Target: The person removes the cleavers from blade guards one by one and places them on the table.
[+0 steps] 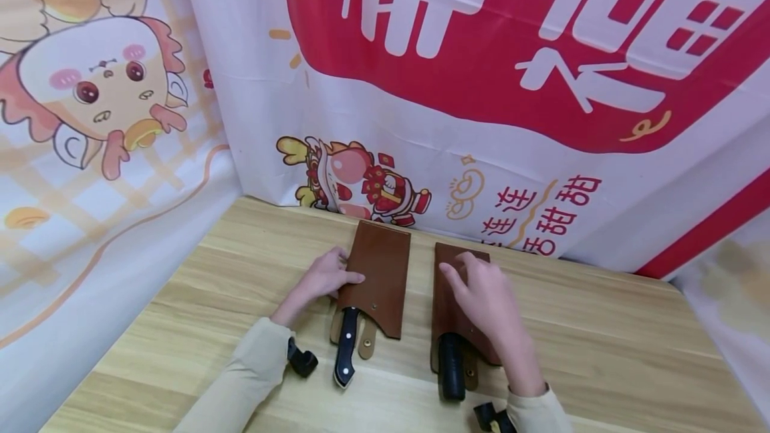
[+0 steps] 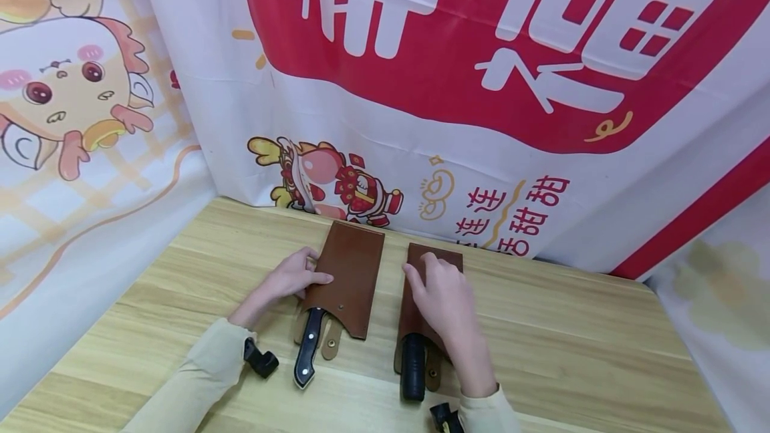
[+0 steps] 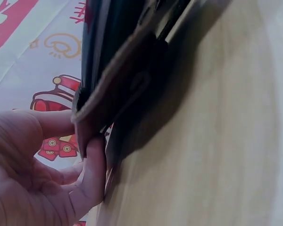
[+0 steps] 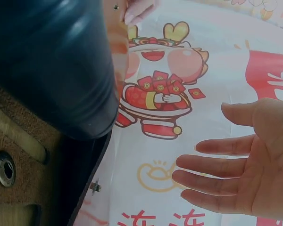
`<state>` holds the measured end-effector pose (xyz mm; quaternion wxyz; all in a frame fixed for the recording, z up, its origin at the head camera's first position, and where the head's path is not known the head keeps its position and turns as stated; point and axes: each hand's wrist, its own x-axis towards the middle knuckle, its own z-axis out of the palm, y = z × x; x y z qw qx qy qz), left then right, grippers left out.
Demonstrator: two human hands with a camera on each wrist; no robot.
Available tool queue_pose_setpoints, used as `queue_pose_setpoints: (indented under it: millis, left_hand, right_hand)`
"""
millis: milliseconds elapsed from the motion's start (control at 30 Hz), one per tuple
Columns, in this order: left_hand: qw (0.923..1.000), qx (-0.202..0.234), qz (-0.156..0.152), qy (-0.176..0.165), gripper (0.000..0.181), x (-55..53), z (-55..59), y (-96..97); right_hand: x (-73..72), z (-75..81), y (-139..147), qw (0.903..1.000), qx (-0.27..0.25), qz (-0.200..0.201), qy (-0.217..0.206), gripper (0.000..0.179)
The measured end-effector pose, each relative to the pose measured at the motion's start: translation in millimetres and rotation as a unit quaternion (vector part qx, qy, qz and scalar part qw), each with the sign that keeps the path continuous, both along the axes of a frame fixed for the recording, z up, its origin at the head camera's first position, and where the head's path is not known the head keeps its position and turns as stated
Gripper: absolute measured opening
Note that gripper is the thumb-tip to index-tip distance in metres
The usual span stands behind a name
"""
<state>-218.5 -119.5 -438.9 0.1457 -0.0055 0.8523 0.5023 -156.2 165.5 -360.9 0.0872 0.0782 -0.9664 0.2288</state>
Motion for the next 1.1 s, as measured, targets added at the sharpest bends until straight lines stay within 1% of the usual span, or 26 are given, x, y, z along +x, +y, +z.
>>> queue_pose_setpoints:
  millis: [100,233,300,400,567,700,800,900,967,1033,1100]
  left_hand:
    - [0.9996,0.027,0.0,-0.003,0.044,-0.3,-1.1,2.1]
    - [0.9988,0.047,0.001,-0.013,0.036,-1.2,-3.2,3.9]
    - [0.9979,0.06,-0.001,-0.023,0.032,-2.0,-4.2,4.4]
    - [0.9959,0.079,0.007,-0.043,0.03,-2.5,-4.7,5.0]
    - [0.9898,0.117,0.03,-0.075,0.033,-2.9,-3.6,4.4]
    - [0.9851,0.147,0.028,-0.085,0.037,-2.8,2.2,4.1]
    - [0.9795,0.176,0.035,-0.091,0.038,-3.2,7.5,4.2]
    - [0.9709,0.218,0.04,-0.091,0.039,-3.4,12.2,5.1]
    - [0.9647,0.247,0.04,-0.083,0.04,-2.8,15.2,6.2]
    - [0.9611,0.264,0.038,-0.072,0.04,-1.7,18.1,7.7]
    - [0.9578,0.276,0.045,-0.066,0.04,-0.4,20.8,9.3]
  right_hand:
    - [-0.2,-0.8,0.0,1.0,0.002,0.002,-0.001,0.041]
    - [-0.2,-2.1,-1.1,1.0,0.006,0.004,-0.002,0.041]
    - [-0.4,-2.7,-1.6,1.0,0.006,0.003,-0.004,0.04]
    - [-0.8,-3.7,-2.5,0.9999,0.008,0.002,-0.008,0.038]
    - [-1.1,-4.4,-4.0,0.9999,0.007,0.005,-0.007,0.036]
    - [-0.4,-4.8,-4.5,1.0,0.005,0.005,-0.005,0.035]
    - [0.3,-4.5,-5.1,1.0,0.005,0.008,0.001,0.035]
    - [1.8,-3.6,-6.3,0.9999,0.007,0.012,0.004,0.036]
    - [3.2,-2.4,-7.6,0.9999,0.008,0.014,0.004,0.038]
    - [4.7,-1.7,-8.5,0.9997,0.009,0.02,0.009,0.039]
    - [6.3,-0.8,-9.3,0.9995,0.009,0.027,0.016,0.039]
